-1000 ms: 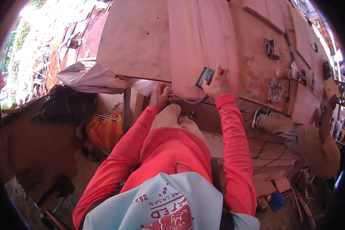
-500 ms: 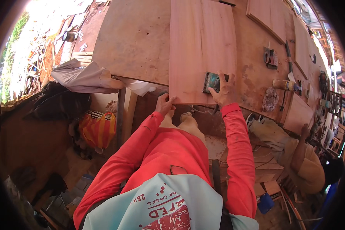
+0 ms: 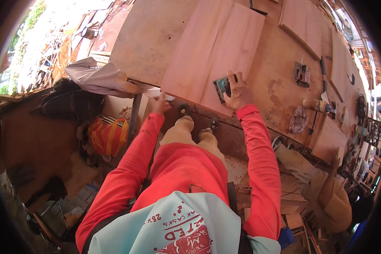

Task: Using an orbital power sander to smooth the surface of a wooden board.

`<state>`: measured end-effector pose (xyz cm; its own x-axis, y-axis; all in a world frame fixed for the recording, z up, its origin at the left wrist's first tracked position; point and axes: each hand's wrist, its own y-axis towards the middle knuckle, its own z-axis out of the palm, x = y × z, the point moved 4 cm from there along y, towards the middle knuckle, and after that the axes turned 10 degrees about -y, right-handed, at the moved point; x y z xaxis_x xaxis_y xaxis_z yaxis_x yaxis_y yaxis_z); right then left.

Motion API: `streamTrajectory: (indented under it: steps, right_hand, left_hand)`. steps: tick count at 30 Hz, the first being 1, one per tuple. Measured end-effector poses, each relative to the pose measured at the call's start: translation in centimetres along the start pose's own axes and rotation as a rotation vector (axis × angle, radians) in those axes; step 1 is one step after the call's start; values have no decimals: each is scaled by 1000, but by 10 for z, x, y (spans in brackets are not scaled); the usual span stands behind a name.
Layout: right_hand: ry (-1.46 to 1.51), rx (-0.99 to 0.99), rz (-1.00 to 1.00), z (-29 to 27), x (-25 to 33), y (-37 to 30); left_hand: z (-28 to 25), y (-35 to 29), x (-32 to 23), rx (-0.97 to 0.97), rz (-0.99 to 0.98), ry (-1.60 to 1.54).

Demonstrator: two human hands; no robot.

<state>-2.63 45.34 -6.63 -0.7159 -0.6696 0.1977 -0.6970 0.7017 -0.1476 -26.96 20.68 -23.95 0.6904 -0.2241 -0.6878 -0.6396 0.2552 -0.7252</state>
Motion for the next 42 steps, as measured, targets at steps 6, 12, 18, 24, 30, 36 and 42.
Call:
streamTrajectory:
  steps: [6,12,18,24,30,36,42]
  right_hand:
    - [34,90,7,0,7,20]
    - [33,21,-16,5,6,21]
    - [37,42,-57,2,39,39]
    - [25,95,-42,4,72,64]
    - [15,109,-99,-2,76,86]
    - [37,87,-242,-2,39,71]
    - [10,96,-248,-4,35,63]
  left_hand:
    - [56,-74,15,-92,54,82]
    - [51,-29,13,32,-113,-41]
    - [23,5,-37,-59,121,41]
    - [-5,-73,-60,-41,608,629]
    - [20,-96,11,109,377,487]
    - [65,-120,46,500,-127,566]
    - [111,-119,92,456,-250,-4]
